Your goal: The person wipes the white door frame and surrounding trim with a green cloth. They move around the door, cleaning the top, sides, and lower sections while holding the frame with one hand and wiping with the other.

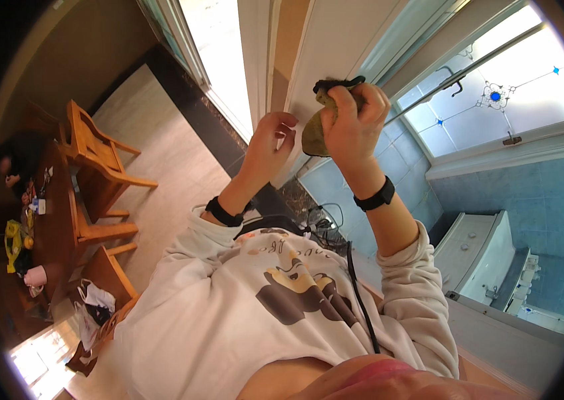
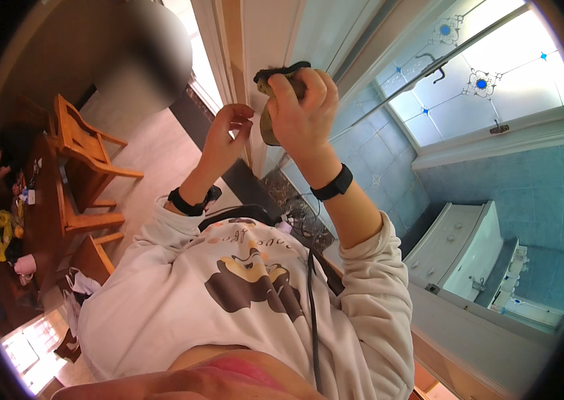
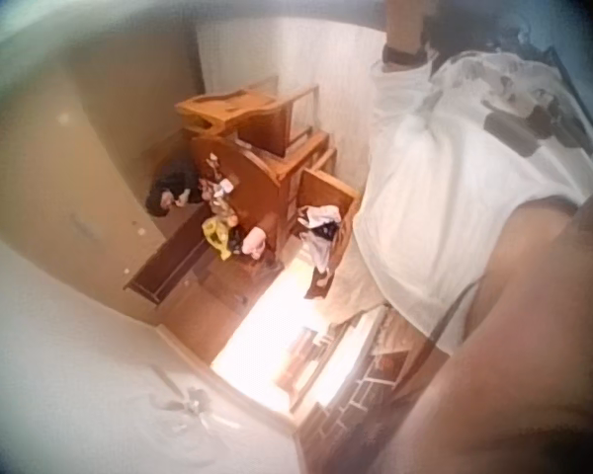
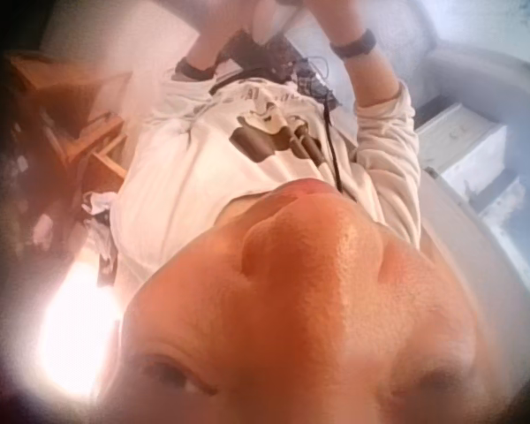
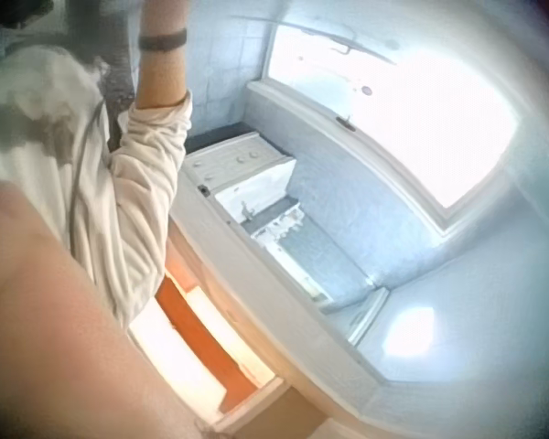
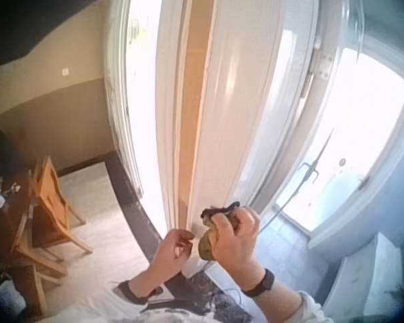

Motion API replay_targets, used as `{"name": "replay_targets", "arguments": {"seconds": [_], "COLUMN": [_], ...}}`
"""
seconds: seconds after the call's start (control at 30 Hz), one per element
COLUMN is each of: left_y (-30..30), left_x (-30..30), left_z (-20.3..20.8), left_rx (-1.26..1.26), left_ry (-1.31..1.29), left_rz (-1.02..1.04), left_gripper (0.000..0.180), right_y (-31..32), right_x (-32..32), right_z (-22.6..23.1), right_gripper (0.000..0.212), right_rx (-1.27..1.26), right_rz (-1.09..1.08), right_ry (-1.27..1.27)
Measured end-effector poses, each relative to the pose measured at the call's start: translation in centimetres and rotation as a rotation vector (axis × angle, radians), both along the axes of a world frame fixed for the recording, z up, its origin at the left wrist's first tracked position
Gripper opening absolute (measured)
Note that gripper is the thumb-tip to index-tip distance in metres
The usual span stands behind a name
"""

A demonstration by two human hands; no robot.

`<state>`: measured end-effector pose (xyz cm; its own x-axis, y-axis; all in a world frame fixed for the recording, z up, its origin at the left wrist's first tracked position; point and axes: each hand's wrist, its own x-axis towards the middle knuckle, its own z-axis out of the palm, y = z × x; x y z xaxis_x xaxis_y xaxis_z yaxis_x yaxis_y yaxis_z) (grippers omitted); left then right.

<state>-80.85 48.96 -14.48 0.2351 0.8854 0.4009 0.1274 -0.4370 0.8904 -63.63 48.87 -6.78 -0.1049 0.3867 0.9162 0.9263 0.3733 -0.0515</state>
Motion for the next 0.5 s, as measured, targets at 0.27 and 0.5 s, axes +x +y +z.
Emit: {"name": "replay_targets", "arguments": {"seconds": [0.27, 0.5], "left_y": [-1.4, -3.0], "left_x": [-1.6, -5.5], "left_z": [-2.7, -3.9], "left_rx": [-0.175, -0.265], "left_ry": [0.026, -0.019], "left_rz": [0.022, 0.094], "left_gripper": [0.019, 0.021], "right_y": [-2.6, -5.8], "right_x": [0.4, 0.4], "right_z": [-10.0, -7.0], "right_gripper": [0.04, 0.03], "right_rx": [-0.309, -0.553], "right_rz": [0.051, 0.156], "right_ry": [-0.003, 0.593]}}
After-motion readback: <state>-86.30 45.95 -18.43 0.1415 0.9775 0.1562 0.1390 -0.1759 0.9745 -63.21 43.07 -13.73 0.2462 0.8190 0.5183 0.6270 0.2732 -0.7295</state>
